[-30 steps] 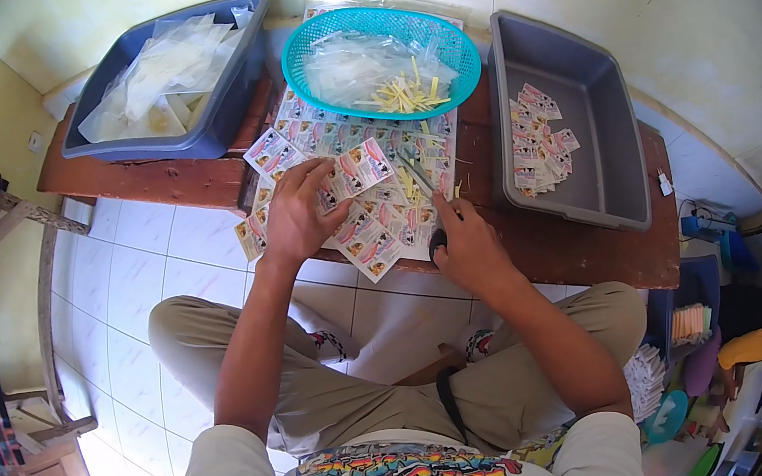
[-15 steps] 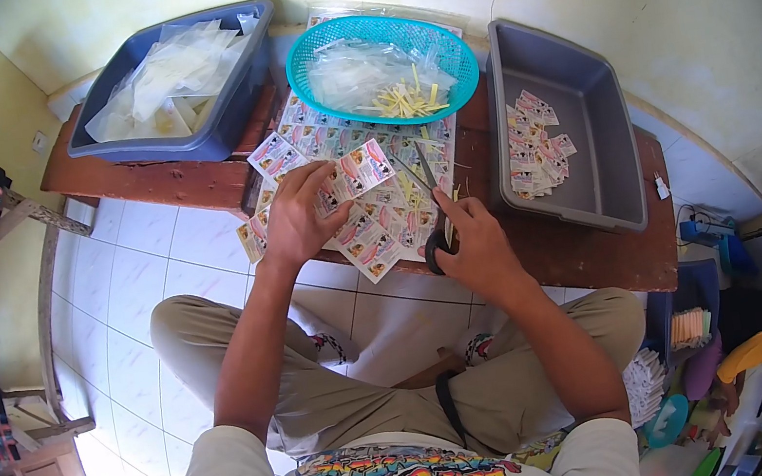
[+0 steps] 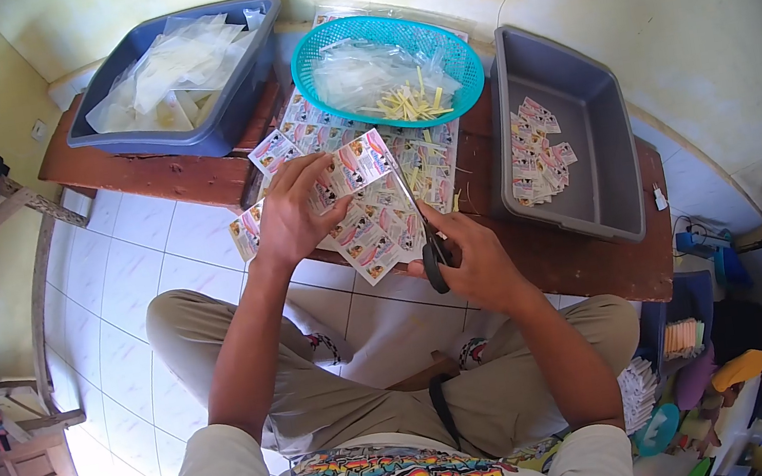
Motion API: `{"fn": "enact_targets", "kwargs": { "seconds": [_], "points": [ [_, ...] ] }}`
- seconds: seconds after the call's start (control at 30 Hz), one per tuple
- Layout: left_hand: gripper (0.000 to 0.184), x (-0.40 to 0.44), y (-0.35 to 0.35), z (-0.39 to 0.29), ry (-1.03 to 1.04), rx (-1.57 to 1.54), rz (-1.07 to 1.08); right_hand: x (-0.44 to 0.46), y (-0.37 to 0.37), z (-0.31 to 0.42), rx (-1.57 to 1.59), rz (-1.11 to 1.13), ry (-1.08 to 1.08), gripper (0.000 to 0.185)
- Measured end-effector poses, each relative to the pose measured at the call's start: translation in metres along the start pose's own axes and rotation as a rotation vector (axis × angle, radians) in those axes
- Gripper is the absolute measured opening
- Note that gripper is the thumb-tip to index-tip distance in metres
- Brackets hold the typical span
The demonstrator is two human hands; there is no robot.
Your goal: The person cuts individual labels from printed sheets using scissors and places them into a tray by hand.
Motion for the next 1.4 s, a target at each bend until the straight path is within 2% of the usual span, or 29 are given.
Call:
{"fn": "enact_targets", "kwargs": {
  "seconds": [0.07,0.4,0.47,0.9,0.97,1.4],
  "points": [
    [0.059,0.002,-0.002,-0.001,0.016,0.008,-0.015,0.001,0.001,-0.002,0.078,-0.004,0.063,0.086],
    [0.066,0.004,-0.010,-0.009,0.021,-0.010,-0.032,0.006,0.010,-0.005,0.107,0.090,0.020,0.087],
    [0.068,0.004,-0.010,-0.013,0.032,-0.012,-0.023,0.006,0.014,-0.004,0.207,0.112,0.031,0.087],
    [0.065,0.003,-0.008,-0.017,0.012,-0.049,-0.020,0.014,0.018,0.002,0.349,0.138,0.075,0.086],
    [0.071,0.003,-0.010,-0.019,0.031,-0.045,-0.022,0.015,0.019,0.002,0.378,0.137,0.085,0.086],
    [0.070,0.002,-0.009,-0.021,0.037,-0.060,0.001,0.014,0.020,0.004,0.372,0.137,0.091,0.086]
  ]
}}
Point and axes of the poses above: each hand's wrist, its own x-axis towards the middle knuckle, its own y-axis out of the palm, z = x × y, the point moved 6 cm from there along x, towards the middle knuckle, and after that the axes turned 1 degree about x, right-handed, at the moved point
